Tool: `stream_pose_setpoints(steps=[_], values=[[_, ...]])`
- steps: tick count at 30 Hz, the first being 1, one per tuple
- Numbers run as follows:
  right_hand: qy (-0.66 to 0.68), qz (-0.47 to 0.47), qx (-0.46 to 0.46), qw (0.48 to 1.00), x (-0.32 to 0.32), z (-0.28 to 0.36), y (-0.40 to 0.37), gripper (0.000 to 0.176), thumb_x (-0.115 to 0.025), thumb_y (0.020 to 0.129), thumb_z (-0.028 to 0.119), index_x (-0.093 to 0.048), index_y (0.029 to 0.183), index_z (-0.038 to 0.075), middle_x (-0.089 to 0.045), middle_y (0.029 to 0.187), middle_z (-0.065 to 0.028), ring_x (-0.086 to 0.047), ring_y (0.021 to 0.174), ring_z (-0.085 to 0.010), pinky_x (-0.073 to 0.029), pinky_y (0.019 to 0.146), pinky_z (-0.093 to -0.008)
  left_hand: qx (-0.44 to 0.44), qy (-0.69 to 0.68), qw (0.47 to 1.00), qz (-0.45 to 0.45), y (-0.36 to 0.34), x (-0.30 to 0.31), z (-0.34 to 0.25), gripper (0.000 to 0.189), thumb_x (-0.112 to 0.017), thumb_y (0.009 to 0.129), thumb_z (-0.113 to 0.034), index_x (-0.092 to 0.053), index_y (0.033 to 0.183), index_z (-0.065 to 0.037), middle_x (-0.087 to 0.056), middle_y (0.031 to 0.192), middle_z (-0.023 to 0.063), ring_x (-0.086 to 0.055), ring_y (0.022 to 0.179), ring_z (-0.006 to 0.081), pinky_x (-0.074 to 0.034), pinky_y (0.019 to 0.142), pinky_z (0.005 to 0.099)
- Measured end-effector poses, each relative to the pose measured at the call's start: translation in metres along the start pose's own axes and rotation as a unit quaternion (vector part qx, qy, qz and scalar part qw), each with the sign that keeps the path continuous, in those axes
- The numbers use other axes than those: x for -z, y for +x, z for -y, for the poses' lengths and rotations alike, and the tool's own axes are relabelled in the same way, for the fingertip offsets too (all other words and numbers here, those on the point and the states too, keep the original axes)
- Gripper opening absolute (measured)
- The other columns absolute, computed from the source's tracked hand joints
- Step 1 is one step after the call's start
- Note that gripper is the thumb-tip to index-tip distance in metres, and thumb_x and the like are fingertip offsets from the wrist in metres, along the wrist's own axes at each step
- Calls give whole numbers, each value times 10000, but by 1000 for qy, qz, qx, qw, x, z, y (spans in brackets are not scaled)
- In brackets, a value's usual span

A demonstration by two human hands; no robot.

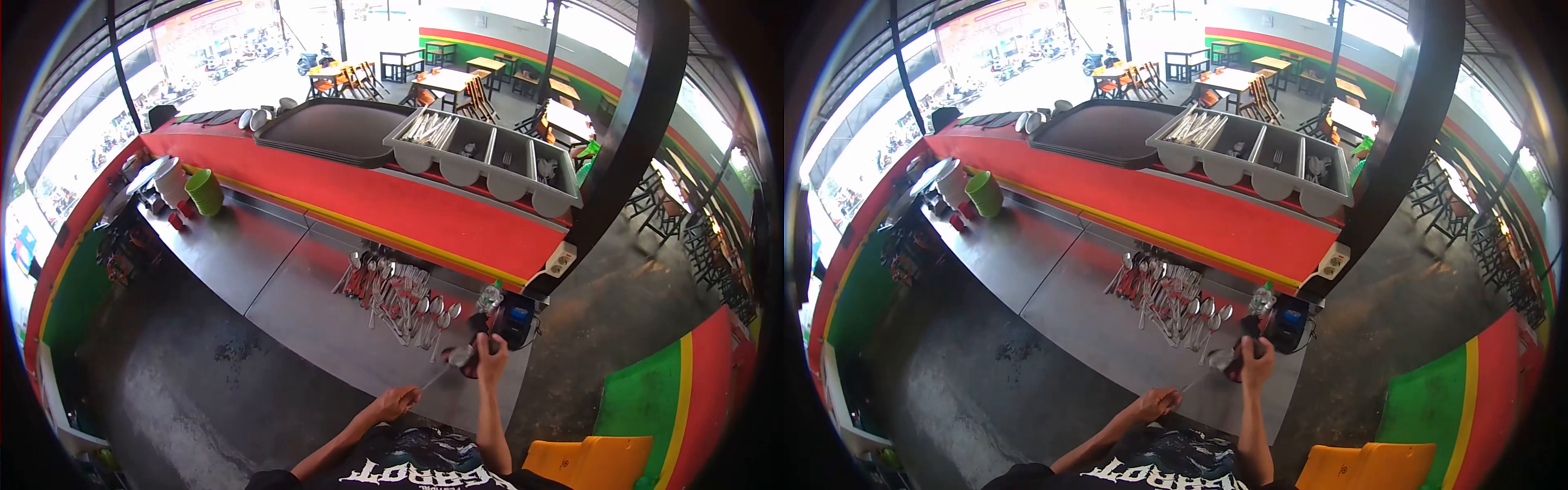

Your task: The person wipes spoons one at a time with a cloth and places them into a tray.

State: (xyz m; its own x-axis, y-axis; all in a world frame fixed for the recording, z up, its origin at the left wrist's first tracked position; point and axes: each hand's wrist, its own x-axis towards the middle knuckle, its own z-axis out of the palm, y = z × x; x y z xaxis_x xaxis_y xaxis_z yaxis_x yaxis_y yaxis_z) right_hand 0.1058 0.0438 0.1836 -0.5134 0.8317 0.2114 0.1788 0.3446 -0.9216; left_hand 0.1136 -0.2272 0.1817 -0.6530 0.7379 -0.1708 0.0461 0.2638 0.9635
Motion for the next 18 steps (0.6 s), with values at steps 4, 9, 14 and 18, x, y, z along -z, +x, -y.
stream_pose_setpoints(steps=[4, 9, 14, 18], values=[[132, -24, -79, 988, 16, -2, 26, 408, -698, 909, 360, -633, 1075, -7, -640, 959, -80, -582, 884, -148, -465, 783, -286, -11, -20, 1000, 20, -7, 12, -5, 300, -405, 1057, -254, -559, 921, -36, -477, 631, 15, -475, 579, 123, -414, 572, 315], [192, 23, 57, 979, 34, 64, -11, 252, -608, 976, 245, -623, 1076, 14, -600, 941, -23, -540, 888, -109, -432, 773, -256, 80, -73, 994, -35, 7, 15, -21, 333, -418, 1047, -301, -564, 920, -30, -493, 640, 19, -501, 597, 117, -432, 582, 326], [108, 284, 153, 941, 13, 77, -75, 381, -817, 794, 217, -634, 1075, 37, -624, 976, -80, -608, 882, -194, -493, 773, -333, 52, -7, 993, -108, 46, 2, 0, 299, -490, 1001, -275, -576, 939, 4, -595, 681, 92, -613, 654, 194, -473, 608, 398], [78, 229, 243, 939, -2, 74, -87, 419, -853, 736, 197, -633, 1051, 29, -627, 952, -137, -613, 862, -283, -493, 773, -367, -59, 33, 990, -125, 53, 1, 0, 205, -534, 942, -180, -580, 989, 14, -649, 777, 214, -661, 754, 389, -489, 644, 446]])
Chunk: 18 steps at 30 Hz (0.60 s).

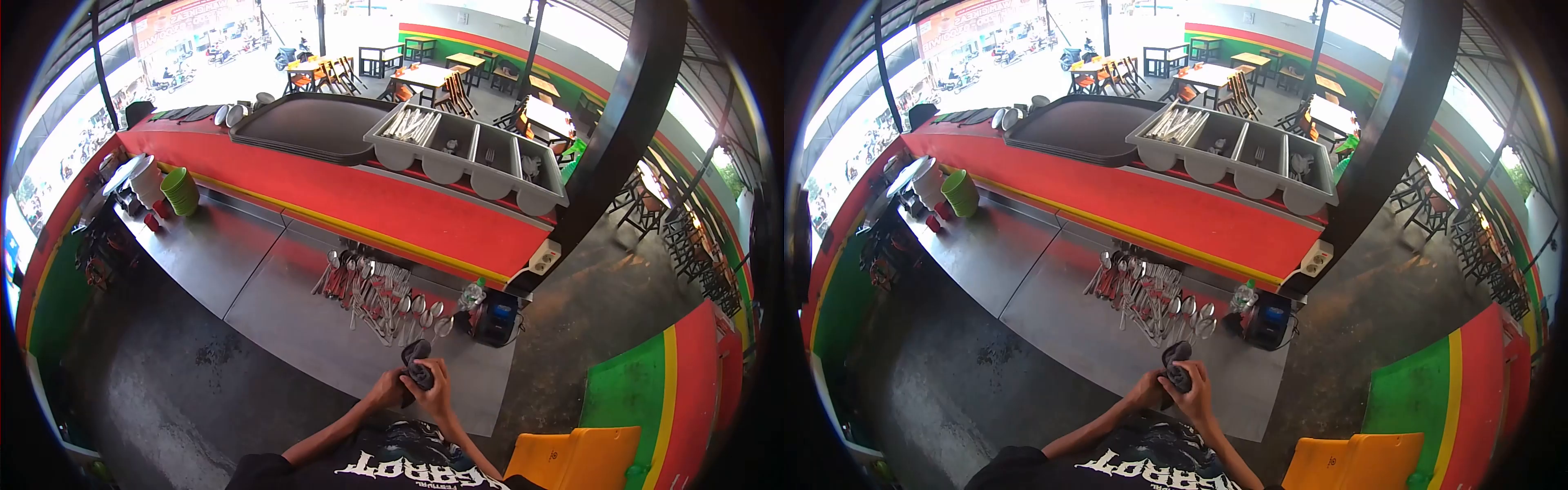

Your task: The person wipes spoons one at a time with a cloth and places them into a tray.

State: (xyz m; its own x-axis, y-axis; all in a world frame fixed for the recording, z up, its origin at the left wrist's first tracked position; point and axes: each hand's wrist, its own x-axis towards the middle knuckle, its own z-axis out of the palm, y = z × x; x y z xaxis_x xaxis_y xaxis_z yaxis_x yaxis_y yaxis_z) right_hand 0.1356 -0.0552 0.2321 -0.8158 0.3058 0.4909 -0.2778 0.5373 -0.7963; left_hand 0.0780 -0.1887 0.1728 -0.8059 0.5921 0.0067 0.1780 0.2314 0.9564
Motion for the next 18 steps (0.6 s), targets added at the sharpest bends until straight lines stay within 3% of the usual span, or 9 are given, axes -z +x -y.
stream_pose_setpoints(steps=[2, 5, 11, 18], values=[[-17, -10, 8, 1000, 9, -6, 3, 440, -865, 710, 183, -630, 1046, 23, -624, 939, -147, -611, 857, -313, -493, 769, -375, 3, 43, 999, 26, 2, 4, -5, 179, -539, 920, -136, -579, 1007, 15, -648, 836, 264, -644, 834, 463, -495, 674, 461], [-28, -56, 18, 998, 15, -21, 1, 432, -864, 712, 177, -626, 1036, 19, -621, 935, -146, -610, 857, -315, -493, 769, -381, -29, 52, 997, 44, 3, 8, -20, 170, -522, 930, -121, -571, 1030, 8, -639, 851, 275, -612, 859, 488, -499, 691, 462], [-77, -147, 27, 986, 37, -44, 12, 402, -856, 711, 146, -616, 1005, 15, -620, 938, -151, -608, 850, -319, -492, 768, -388, -40, 23, 995, 89, -11, 0, -41, 144, -511, 935, -124, -567, 1020, -22, -645, 787, 229, -644, 804, 447, -502, 683, 457], [-40, -137, -13, 990, 52, -46, 28, 308, -826, 746, 154, -623, 925, 9, -610, 862, -117, -598, 800, -281, -476, 743, -363, -33, 109, 990, 87, -15, -9, -42, 119, -496, 911, -93, -554, 1001, -39, -658, 807, 189, -663, 809, 387, -505, 708, 445]])
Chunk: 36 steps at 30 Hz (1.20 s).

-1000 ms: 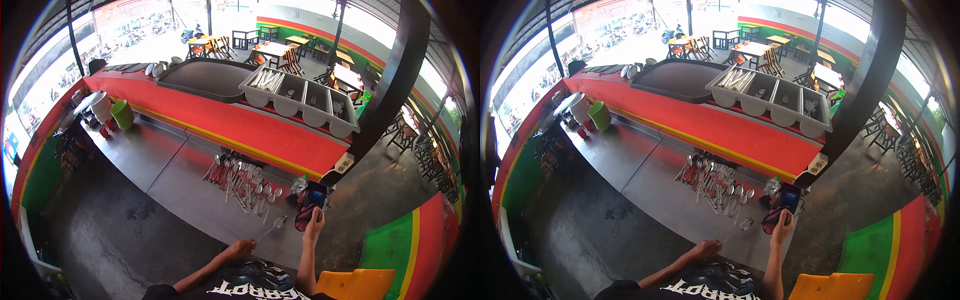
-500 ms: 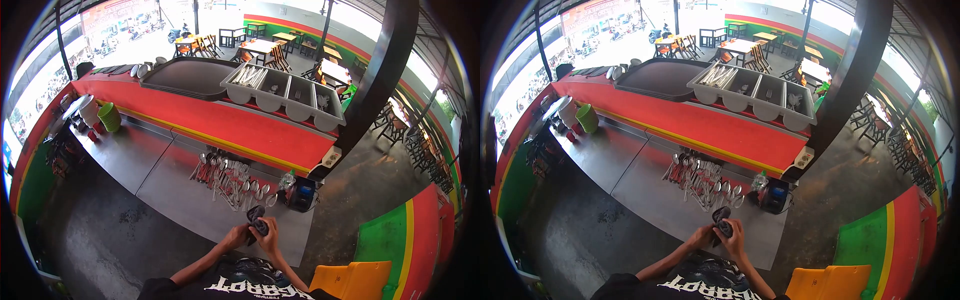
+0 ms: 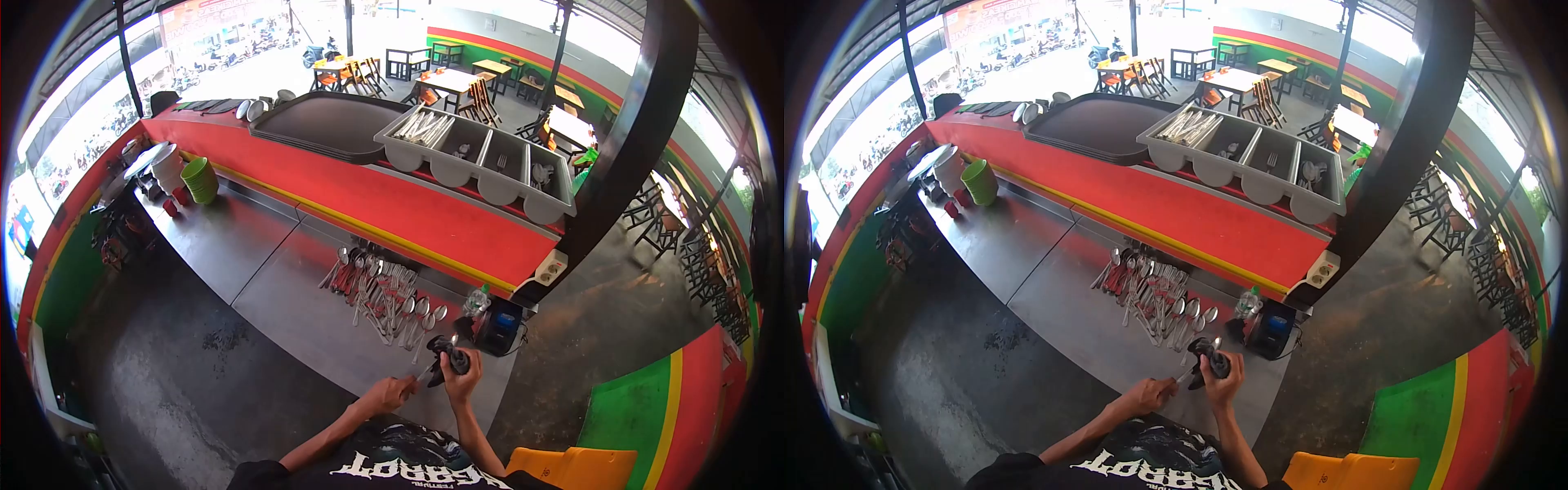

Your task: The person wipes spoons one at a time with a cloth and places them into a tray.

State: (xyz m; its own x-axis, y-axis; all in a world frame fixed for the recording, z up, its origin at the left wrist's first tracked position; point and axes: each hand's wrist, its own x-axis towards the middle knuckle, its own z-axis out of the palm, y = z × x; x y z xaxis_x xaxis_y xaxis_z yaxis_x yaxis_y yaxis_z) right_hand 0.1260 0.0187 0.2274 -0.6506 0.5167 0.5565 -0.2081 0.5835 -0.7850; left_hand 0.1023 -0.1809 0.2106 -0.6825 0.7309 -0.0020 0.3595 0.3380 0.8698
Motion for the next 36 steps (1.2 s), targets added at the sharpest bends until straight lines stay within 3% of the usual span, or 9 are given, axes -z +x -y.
stream_pose_setpoints(steps=[4, 8, 11, 12, 15, 18, 23, 29, 36], values=[[-32, -95, -46, 994, -3, -37, 12, 254, -787, 793, 173, -635, 920, 14, -621, 885, -95, -601, 802, -234, -476, 766, -346, -5, 14, 999, 52, -16, 12, 10, 112, -480, 942, -127, -546, 971, -42, -610, 729, 154, -617, 689, 335, -477, 643, 408], [6, 46, -286, 957, 14, -77, 17, 266, -746, 834, 201, -656, 1008, 22, -671, 986, -81, -614, 901, -180, -480, 830, -321, 37, -88, 992, 84, -29, 16, 2, 222, -429, 1029, -216, -519, 918, -46, -505, 644, 70, -509, 585, 197, -428, 589, 338], [-14, 161, -153, 975, 9, -151, -32, 325, -720, 855, 198, -638, 1116, 22, -664, 1012, -86, -606, 941, -166, -468, 879, -317, 106, -169, 975, 99, -24, 11, -10, 327, -365, 1075, -295, -489, 897, -51, -449, 652, 8, -445, 594, 122, -400, 578, 300], [74, 348, -142, 924, 20, -137, -21, 379, -660, 927, 204, -584, 1252, 26, -650, 1113, -108, -616, 1007, -176, -449, 942, -308, 109, -214, 966, 96, -20, 6, -9, 332, -356, 1079, -304, -486, 901, -56, -442, 658, 0, -435, 597, 119, -395, 584, 295], [211, 358, -295, 860, 21, -75, -19, 400, -613, 980, 226, -548, 1307, 4, -646, 1147, -118, -622, 1034, -182, -454, 956, -321, 99, -349, 928, 88, -2, -8, -4, 344, -331, 1088, -333, -478, 915, -74, -427, 684, -20, -411, 614, 110, -381, 606, 280], [454, 372, -293, 755, 31, 6, 14, 392, -602, 991, 240, -578, 1293, -9, -667, 1115, -107, -607, 1118, -188, -466, 981, -342, 59, -475, 872, 101, 8, -19, -3, 347, -318, 1089, -358, -473, 927, -93, -426, 711, -22, -405, 647, 105, -376, 638, 271], [430, 357, -251, 791, 24, -1, 21, 325, -611, 988, 220, -627, 1198, -27, -690, 984, -83, -638, 911, -136, -499, 825, -274, -8, -580, 797, 165, 24, -19, -2, 359, -316, 1085, -380, -502, 971, -95, -463, 738, -9, -448, 692, 109, -393, 670, 275], [322, 254, -216, 886, 33, 6, 42, 267, -628, 979, 197, -671, 1098, -37, -691, 891, -51, -618, 803, -91, -492, 706, -238, 21, -327, 938, 114, 55, 4, -37, 315, -394, 1076, -306, -560, 1089, -39, -556, 809, 14, -537, 774, 109, -433, 720, 290], [244, 165, -177, 939, 41, 32, 97, 234, -609, 984, 183, -681, 1095, -10, -648, 784, -8, -564, 698, -40, -444, 597, -213, -73, -181, 978, 71, 125, 31, -96, 292, -444, 1059, -267, -575, 974, -21, -553, 713, -18, -503, 639, 65, -401, 582, 242]])
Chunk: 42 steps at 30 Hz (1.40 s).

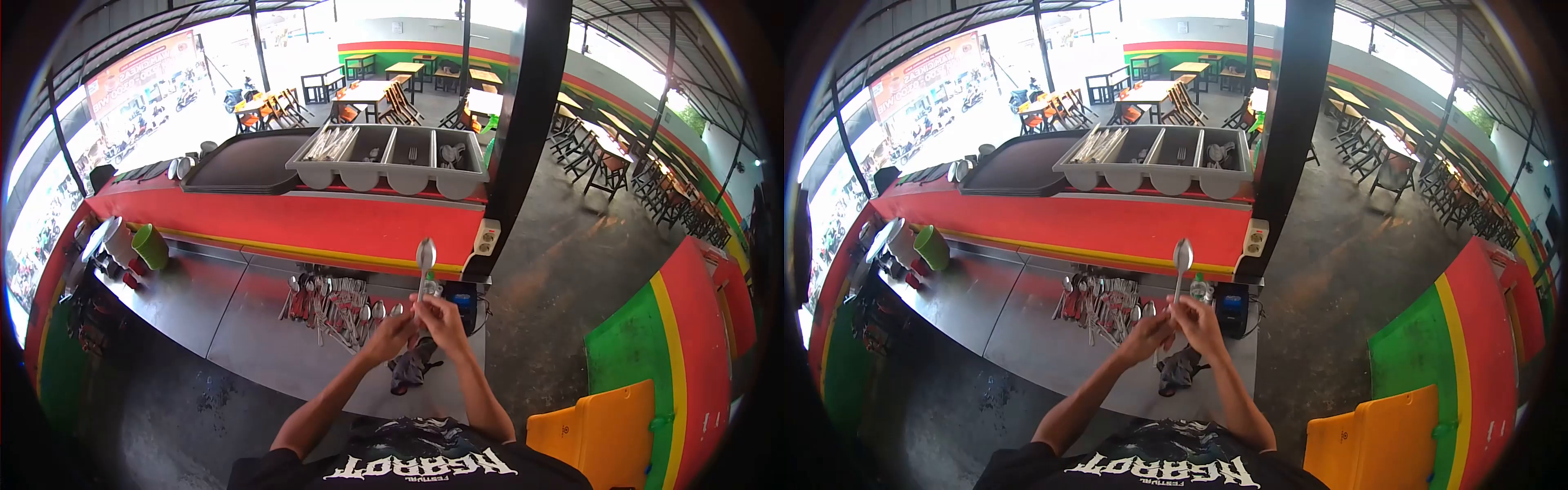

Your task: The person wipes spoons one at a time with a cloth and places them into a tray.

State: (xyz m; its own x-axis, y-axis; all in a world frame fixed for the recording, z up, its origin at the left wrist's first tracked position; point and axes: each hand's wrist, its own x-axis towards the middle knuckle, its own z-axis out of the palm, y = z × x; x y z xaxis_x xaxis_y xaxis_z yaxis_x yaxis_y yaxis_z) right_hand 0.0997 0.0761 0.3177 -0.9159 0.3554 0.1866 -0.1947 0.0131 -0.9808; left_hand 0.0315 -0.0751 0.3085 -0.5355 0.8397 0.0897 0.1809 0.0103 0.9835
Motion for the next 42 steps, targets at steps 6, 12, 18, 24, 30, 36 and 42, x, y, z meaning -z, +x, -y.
stream_pose_setpoints(steps=[6, 12, 18, 24, 30, 36, 42], values=[[-98, -57, 103, 988, 32, 61, 92, 210, -613, 963, 172, -681, 914, -21, -617, 722, -8, -548, 667, -48, -433, 586, -228, -26, -41, 999, -11, 103, 20, -65, 325, -495, 1037, -318, -572, 869, -51, -539, 687, -16, -496, 595, 63, -399, 553, 238], [-238, -160, 111, 952, 71, 103, 223, 275, -642, 880, 259, -708, 778, 12, -678, 694, -82, -647, 650, -166, -496, 607, -330, 37, -117, 992, -26, 230, 54, -122, 340, -495, 1022, -375, -589, 840, -104, -568, 732, -8, -546, 597, 113, -436, 555, 262], [-456, -233, 19, 859, 94, 126, 291, 378, -641, 876, 367, -726, 1017, 27, -712, 1014, -194, -690, 952, -346, -538, 830, -413, 108, -75, 987, -88, 278, 61, -148, 434, -491, 1000, -456, -615, 927, -46, -651, 803, 58, -640, 645, 163, -476, 547, 300], [-291, -255, 344, 855, 83, 64, 207, 263, -641, 914, 264, -674, 1016, 25, -685, 1053, -187, -645, 1031, -351, -487, 913, -415, -5, 37, 998, -51, 239, 55, -74, 480, -537, 970, -477, -613, 946, -3, -664, 773, 95, -683, 673, 186, -514, 546, 308], [-245, -109, 132, 954, 27, -153, 19, 281, -703, 853, 241, -646, 1045, 44, -640, 1073, -189, -599, 1056, -355, -448, 959, -422, -70, 494, 863, 81, 109, 29, 179, 267, -558, 910, -301, -646, 922, -50, -673, 954, 178, -657, 942, 330, -529, 792, 451], [-516, 90, 73, 849, -5, -239, -148, 804, -784, 731, 393, -446, 1415, 138, -375, 1495, -136, -333, 1383, -409, -313, 1112, -513, 231, 369, 890, -137, -26, 1, 264, 396, -617, 882, -368, -580, 1139, -70, -618, 1163, 173, -614, 1072, 405, -499, 874, 517], [-497, 97, 36, 862, 4, -240, -131, 725, -798, 652, 225, -525, 1318, 143, -455, 1402, -102, -405, 1297, -380, -360, 1076, -474, 277, 306, 900, -137, -49, -19, 269, 361, -648, 868, -335, -561, 1119, -89, -631, 1150, 155, -624, 1048, 393, -507, 843, 498]])
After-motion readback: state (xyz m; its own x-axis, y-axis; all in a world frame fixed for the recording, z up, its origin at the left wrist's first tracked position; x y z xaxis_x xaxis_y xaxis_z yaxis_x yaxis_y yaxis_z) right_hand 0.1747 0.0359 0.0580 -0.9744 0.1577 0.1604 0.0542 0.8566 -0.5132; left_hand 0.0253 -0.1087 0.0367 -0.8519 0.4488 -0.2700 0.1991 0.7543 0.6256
